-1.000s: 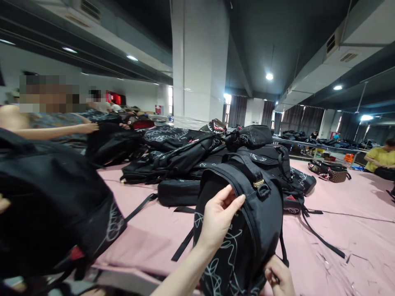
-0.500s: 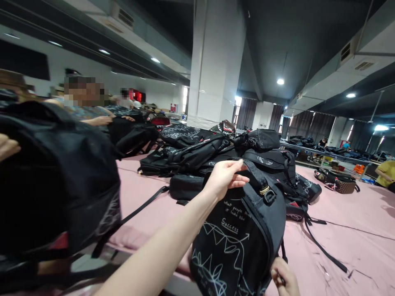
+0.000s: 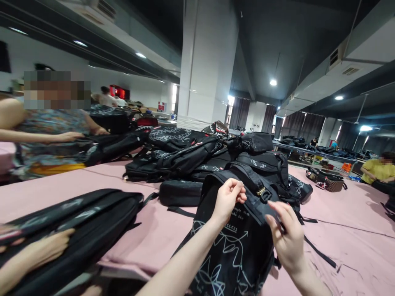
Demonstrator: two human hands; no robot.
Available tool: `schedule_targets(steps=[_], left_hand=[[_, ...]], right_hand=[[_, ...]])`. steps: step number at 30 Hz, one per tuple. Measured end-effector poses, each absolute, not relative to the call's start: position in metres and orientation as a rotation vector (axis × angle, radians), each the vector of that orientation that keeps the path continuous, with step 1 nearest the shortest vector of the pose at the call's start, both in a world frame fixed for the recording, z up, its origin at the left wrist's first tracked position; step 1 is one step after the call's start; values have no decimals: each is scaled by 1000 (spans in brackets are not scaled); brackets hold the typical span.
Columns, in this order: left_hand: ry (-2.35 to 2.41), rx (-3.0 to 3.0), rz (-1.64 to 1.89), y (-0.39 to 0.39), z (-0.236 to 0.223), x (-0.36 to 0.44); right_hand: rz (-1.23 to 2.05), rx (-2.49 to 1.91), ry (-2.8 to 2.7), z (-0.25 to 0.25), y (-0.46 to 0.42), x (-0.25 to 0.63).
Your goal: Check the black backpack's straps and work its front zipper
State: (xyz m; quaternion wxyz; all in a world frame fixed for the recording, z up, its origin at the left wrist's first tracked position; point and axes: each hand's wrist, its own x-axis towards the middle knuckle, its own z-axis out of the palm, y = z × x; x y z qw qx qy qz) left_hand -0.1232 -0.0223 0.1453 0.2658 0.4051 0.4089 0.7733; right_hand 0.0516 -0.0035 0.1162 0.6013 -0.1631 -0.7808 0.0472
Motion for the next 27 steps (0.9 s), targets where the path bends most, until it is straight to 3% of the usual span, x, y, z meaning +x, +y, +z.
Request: schedule_targets(steps=[4, 9, 15, 18, 21, 27], left_hand=[[999, 1199, 1949, -37, 139, -133], [691, 1369, 1743, -70, 147, -160], [1164, 1486, 2098, -82, 174, -185], [1481, 1708, 2082, -78, 185, -182], [1629, 2128, 1819, -72, 191, -170], [1612, 2820, 922, -56, 200, -140]], right_hand=[[13, -565, -1890, 145, 21, 11], [-51, -596, -1887, 138, 54, -6], [-276, -302, -2007, 113, 29, 2], [-429, -227, -2036, 107, 7, 6], [-472, -238, -2020, 104, -1, 8], [-394, -145, -2010, 99, 6, 10]])
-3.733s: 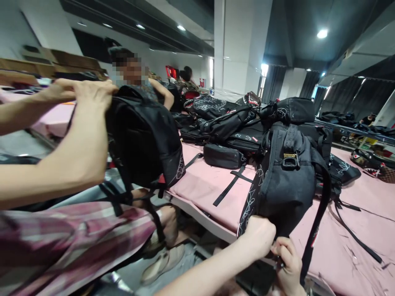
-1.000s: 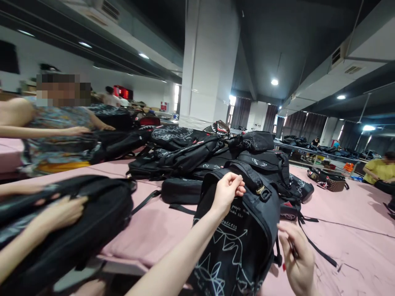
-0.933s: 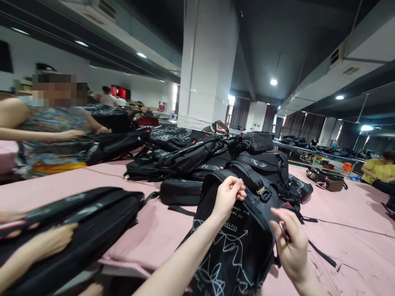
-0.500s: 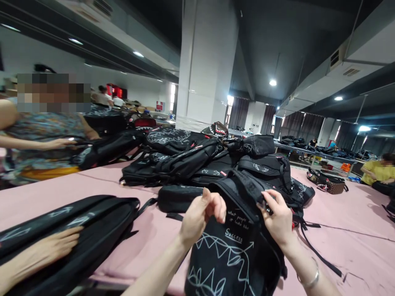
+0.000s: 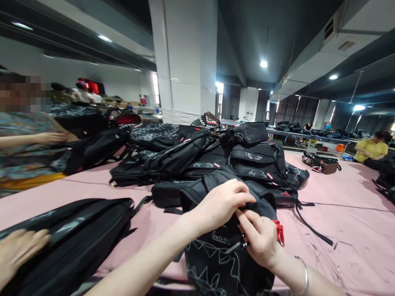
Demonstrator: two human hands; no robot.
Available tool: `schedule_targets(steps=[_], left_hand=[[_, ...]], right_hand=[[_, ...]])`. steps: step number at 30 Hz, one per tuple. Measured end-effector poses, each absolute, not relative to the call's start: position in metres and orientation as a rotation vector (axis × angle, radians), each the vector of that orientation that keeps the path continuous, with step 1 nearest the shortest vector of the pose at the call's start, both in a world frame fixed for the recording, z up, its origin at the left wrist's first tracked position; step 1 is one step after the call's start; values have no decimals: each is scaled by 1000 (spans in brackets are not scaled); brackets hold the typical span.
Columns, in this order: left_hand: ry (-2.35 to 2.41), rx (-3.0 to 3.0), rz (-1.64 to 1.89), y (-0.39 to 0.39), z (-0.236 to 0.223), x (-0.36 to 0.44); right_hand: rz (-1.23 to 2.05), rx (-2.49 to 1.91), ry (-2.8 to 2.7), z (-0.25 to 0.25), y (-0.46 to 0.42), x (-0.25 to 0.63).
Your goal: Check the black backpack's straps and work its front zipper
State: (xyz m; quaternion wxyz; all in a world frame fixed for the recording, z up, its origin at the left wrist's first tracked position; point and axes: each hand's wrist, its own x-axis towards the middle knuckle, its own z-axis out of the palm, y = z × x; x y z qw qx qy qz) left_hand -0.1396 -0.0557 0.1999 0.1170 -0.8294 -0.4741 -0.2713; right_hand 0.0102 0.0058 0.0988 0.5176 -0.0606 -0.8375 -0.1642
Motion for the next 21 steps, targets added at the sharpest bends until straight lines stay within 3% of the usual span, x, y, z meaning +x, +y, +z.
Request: schedule_targets(steps=[4, 8, 15, 21], left_hand=[[-1394, -2411, -306, -48, 215, -126], [-1269, -2437, -131, -44, 225, -121], [-1420, -2454, -229, -48, 219, -121], [-1680, -2351, -587, -47, 208, -117]], right_hand=[[-294, -18, -2014, 95, 6, 15], [-270, 14, -2005, 94, 4, 20], [-286, 10, -1998, 87, 5, 21], [-270, -69, -1974, 91, 3, 17]])
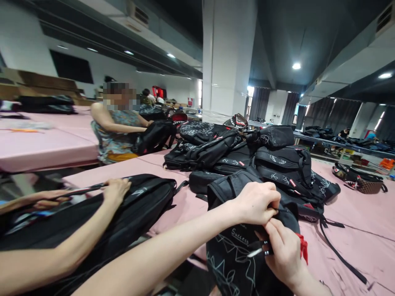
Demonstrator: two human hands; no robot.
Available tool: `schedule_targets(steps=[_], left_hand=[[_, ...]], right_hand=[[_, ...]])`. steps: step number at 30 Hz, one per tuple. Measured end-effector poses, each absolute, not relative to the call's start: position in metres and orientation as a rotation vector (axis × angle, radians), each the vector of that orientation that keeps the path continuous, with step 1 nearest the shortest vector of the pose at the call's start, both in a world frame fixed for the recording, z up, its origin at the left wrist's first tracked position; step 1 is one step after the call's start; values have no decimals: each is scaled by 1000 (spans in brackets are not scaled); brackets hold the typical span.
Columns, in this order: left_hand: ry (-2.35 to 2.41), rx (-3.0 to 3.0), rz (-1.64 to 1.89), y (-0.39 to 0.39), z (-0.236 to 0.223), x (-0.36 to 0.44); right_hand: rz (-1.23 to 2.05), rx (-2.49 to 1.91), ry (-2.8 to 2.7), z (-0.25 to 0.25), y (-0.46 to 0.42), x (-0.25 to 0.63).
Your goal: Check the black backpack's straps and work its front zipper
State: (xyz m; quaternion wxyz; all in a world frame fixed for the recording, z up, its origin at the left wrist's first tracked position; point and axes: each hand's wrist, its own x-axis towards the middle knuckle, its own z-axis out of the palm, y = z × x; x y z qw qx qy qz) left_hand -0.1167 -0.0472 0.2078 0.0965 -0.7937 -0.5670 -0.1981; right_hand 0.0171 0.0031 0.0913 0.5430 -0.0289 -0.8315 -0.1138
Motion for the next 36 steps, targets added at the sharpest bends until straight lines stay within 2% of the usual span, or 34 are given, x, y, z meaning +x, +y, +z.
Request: schedule_targets(steps=[5, 10, 12, 17, 24, 27, 31, 34, 36], left_hand=[[-1911, -2112, -877, -33, 202, -117], [-1949, -2021, -1004, -14, 206, -124], [-1964, -1897, -1088, -4, 214, -138], [-2349, -1637, -1383, 17, 222, -203], [-2380, -1342, -1553, -21, 166, -237], [-2231, -1238, -1624, -37, 153, -225], [-1933, -1567, -1467, -45, 163, -212], [-1926, -1857, -1275, -46, 175, -208], [-1958, -1916, -1267, -46, 182, -208]], right_hand=[[-152, -114, -2062, 106, 7, 12], [-138, -114, -2094, 115, 15, 8], [-124, -71, -2115, 117, 15, 8], [-81, -50, -2160, 118, 18, 10], [-101, 26, -2247, 114, 56, 12], [122, 82, -2281, 118, 72, 15], [506, 18, -2191, 129, 75, 15], [531, -159, -2149, 139, 67, 13], [475, -237, -2150, 145, 60, 13]])
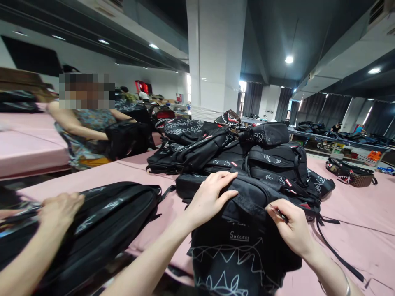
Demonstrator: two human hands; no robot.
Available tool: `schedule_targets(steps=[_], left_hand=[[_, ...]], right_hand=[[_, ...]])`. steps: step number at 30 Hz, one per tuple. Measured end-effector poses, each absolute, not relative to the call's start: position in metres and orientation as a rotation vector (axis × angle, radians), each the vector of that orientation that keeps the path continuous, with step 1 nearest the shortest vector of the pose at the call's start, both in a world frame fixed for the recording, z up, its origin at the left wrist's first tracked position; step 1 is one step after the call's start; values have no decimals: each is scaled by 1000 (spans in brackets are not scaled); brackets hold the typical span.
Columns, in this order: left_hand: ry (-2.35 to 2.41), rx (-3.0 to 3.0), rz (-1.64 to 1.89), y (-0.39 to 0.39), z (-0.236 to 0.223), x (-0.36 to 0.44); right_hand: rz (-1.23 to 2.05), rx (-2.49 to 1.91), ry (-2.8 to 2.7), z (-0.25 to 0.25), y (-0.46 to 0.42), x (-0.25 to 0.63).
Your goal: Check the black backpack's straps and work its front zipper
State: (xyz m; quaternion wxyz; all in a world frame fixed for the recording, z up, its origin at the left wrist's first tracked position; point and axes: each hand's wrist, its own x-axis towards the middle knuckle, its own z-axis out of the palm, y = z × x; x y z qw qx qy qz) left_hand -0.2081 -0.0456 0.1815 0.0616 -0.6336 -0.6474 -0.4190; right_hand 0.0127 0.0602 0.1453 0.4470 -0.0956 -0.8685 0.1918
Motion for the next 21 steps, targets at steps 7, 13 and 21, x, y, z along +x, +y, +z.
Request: schedule_targets(steps=[7, 13, 21], left_hand=[[-1749, -1953, -1615, -41, 177, -209], [-1222, -1887, -1487, -44, 147, -209], [-1055, -1717, -1382, -43, 123, -208]], right_hand=[[315, -388, -2225, 158, 51, 2], [131, -410, -2242, 137, 46, -5], [-340, -71, -1953, 110, 48, -14]])
